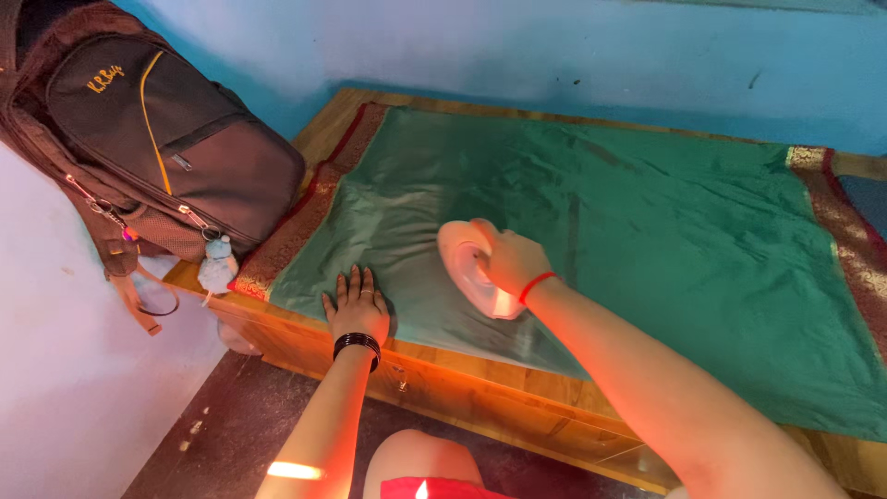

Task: The person irons a green cloth with a gold border laid out on a wooden table. They use a white electric iron, moving it back and forth across the fabric while smoothing it with their left hand.

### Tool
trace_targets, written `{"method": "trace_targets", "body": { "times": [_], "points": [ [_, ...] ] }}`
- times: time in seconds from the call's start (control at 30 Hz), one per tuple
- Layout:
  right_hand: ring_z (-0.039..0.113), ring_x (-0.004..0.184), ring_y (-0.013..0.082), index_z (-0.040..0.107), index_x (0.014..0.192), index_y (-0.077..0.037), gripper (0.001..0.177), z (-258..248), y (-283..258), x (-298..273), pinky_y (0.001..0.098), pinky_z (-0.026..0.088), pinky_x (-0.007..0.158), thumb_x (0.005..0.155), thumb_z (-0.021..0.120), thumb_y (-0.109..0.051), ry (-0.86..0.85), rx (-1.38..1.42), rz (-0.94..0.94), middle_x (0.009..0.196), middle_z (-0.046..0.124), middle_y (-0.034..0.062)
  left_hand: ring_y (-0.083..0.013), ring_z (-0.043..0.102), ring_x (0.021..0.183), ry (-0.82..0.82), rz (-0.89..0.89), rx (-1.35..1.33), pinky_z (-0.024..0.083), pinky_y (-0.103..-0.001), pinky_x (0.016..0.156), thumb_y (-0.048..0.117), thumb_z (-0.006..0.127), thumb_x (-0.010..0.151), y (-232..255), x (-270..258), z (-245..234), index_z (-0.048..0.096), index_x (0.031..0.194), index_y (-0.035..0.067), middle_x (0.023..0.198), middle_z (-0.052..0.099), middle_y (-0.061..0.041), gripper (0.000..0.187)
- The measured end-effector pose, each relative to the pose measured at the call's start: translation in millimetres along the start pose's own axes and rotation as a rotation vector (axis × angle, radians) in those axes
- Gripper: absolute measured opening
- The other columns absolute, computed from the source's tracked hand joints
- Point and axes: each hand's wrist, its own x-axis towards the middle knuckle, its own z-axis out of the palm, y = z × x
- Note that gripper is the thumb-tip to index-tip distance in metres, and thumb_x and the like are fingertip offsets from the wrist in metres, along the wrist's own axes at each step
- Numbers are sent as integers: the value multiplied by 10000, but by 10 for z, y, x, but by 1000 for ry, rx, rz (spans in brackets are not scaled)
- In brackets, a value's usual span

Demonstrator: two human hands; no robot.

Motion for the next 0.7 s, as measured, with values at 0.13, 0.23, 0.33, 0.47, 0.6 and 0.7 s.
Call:
{"method": "trace_targets", "body": {
  "times": [0.13, 0.23, 0.33, 0.47, 0.6, 0.7],
  "points": [
    [691, 944, 416, 414, 1496, -265, 628, -132, 135, -152, 516, 565, 797, 911, 627, -351, -28, -30, 23, 1059, 702, 192, -212, 98, 1568, 14, -2, -3, 46, -531, 1253, 387, 240, 1038, 0, 18, 7, 211, 1622, 252, 1710, 118, 45, 600],
    [697, 935, 410, 427, 1479, -272, 626, -163, 132, -166, 512, 566, 794, 891, 630, -343, -49, -5, 42, 1050, 711, 179, -214, 111, 1570, 24, -3, -3, 52, -534, 1257, 385, 255, 1038, 0, 2, 29, 228, 1622, 245, 1711, 135, 40, 601],
    [697, 922, 418, 435, 1470, -264, 612, -101, 138, -45, 519, 565, 784, 899, 636, -351, -48, -34, 51, 1040, 709, 186, -220, 117, 1566, 46, 3, -21, 56, -537, 1251, 377, 272, 1032, 4, 4, 47, 248, 1617, 234, 1707, 150, 34, 603],
    [698, 927, 420, 461, 1441, -231, 577, 64, 181, 276, 536, 561, 769, 911, 648, -362, 49, -36, 23, 1029, 717, 185, -222, 127, 1567, 65, 7, -43, 57, -535, 1253, 375, 289, 1027, -6, 10, 33, 276, 1610, 233, 1705, 167, 34, 601],
    [707, 933, 410, 454, 1448, -208, 560, 221, 154, 599, 540, 564, 759, 937, 632, -356, 85, -51, 114, 1020, 714, 191, -216, 126, 1570, 48, 2, -31, 60, -530, 1257, 386, 301, 1022, -7, 3, 26, 273, 1610, 245, 1707, 162, 41, 605],
    [707, 936, 407, 451, 1439, -199, 560, 212, 167, 624, 538, 568, 751, 931, 630, -351, 83, -50, 120, 1026, 709, 193, -212, 118, 1568, 36, -3, -22, 59, -528, 1258, 395, 291, 1025, 3, 2, 10, 259, 1614, 251, 1711, 148, 43, 608]
  ]
}}
